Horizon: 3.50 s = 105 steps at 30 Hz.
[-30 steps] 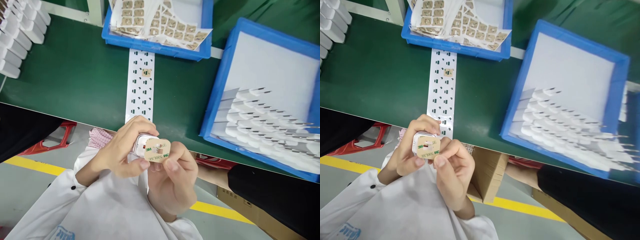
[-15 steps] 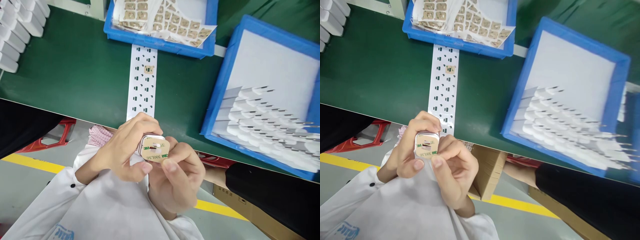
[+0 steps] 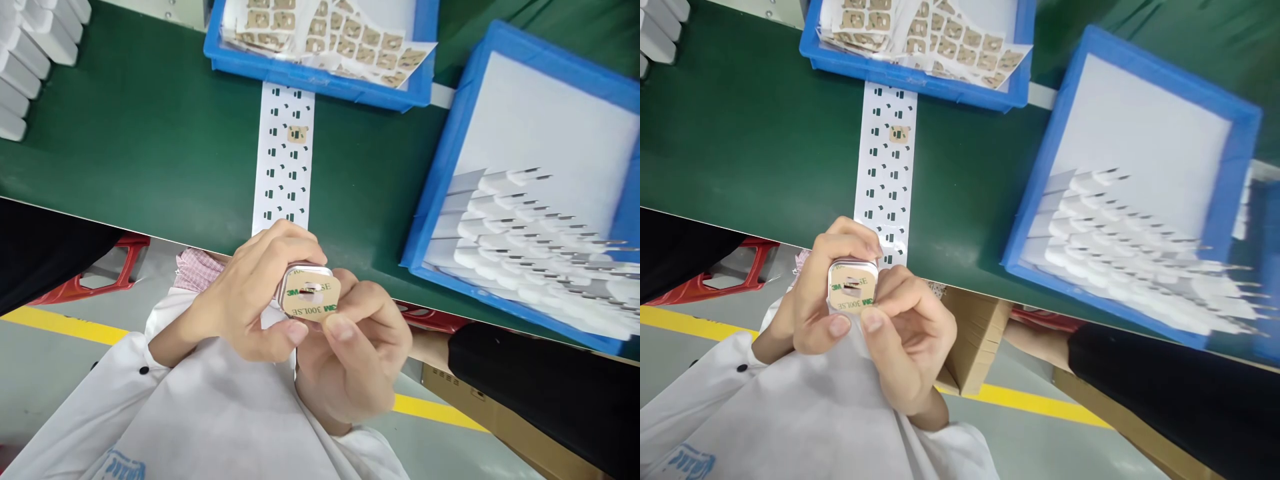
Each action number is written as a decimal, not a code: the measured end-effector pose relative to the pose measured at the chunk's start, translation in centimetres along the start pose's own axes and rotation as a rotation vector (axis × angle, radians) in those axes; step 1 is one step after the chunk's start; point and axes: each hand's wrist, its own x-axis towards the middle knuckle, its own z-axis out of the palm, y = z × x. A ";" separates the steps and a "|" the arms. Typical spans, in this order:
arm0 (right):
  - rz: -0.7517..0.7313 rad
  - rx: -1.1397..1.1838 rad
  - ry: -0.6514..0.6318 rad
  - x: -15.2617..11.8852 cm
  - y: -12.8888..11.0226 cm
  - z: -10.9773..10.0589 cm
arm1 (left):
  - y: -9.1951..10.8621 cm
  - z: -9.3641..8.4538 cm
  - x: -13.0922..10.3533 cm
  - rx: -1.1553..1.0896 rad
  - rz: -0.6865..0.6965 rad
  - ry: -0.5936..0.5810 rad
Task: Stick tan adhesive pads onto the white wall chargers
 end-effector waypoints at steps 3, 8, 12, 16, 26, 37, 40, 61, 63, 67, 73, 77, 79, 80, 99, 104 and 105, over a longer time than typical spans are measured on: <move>0.007 0.006 -0.001 0.0 0.0 0.0 | 0.0 0.1 0.0 0.007 -0.009 0.001; 0.016 -0.023 0.015 0.0 0.0 -0.1 | 0.0 0.2 0.0 0.011 -0.015 0.009; 0.027 -0.047 0.032 0.1 0.0 -0.1 | -0.3 0.2 0.0 -0.001 -0.005 0.016; 0.042 -0.031 0.020 0.2 0.1 -0.2 | -0.3 0.2 -0.1 -0.009 -0.048 0.029; 0.047 0.000 0.013 0.1 0.2 -0.3 | -0.3 0.2 -0.3 -0.020 -0.059 0.018; 0.042 -0.029 0.022 0.1 0.5 -0.3 | 0.0 0.1 0.0 0.063 -0.025 -0.005; 0.037 -0.032 0.009 0.1 0.5 -0.3 | 0.2 0.0 0.3 0.122 -0.005 -0.024; -0.079 -0.122 0.001 0.3 0.9 0.1 | -0.5 0.3 -0.1 0.095 -0.012 0.039; -0.114 -0.169 0.031 0.5 1.3 0.0 | -1.0 0.2 -0.3 0.084 0.010 0.048; -0.091 -0.192 0.146 1.1 1.9 -0.8 | -1.7 0.1 -0.7 0.042 -0.022 0.049; 0.097 -0.343 0.014 1.6 2.0 -1.5 | -2.4 0.4 -0.7 -0.081 -0.187 -0.049; 0.134 -0.456 -0.028 2.5 2.9 -2.1 | -3.8 1.0 -1.0 -0.208 -0.251 -0.034; 0.140 -0.434 -0.022 3.1 3.6 -2.5 | -4.7 1.2 -1.3 -0.273 -0.286 -0.033; 0.155 -0.413 -0.011 3.3 3.9 -2.7 | -5.1 1.3 -1.5 -0.305 -0.304 -0.035; 0.287 -0.305 0.039 7.0 4.5 -2.6 | -7.8 0.7 -2.3 0.169 -0.416 -0.038; 0.229 -0.465 -0.033 7.3 3.4 -2.6 | -7.6 0.5 -1.7 0.312 -0.318 -0.059; 0.221 -0.430 -0.039 7.4 3.4 -2.6 | -7.6 0.5 -1.5 0.309 -0.316 -0.050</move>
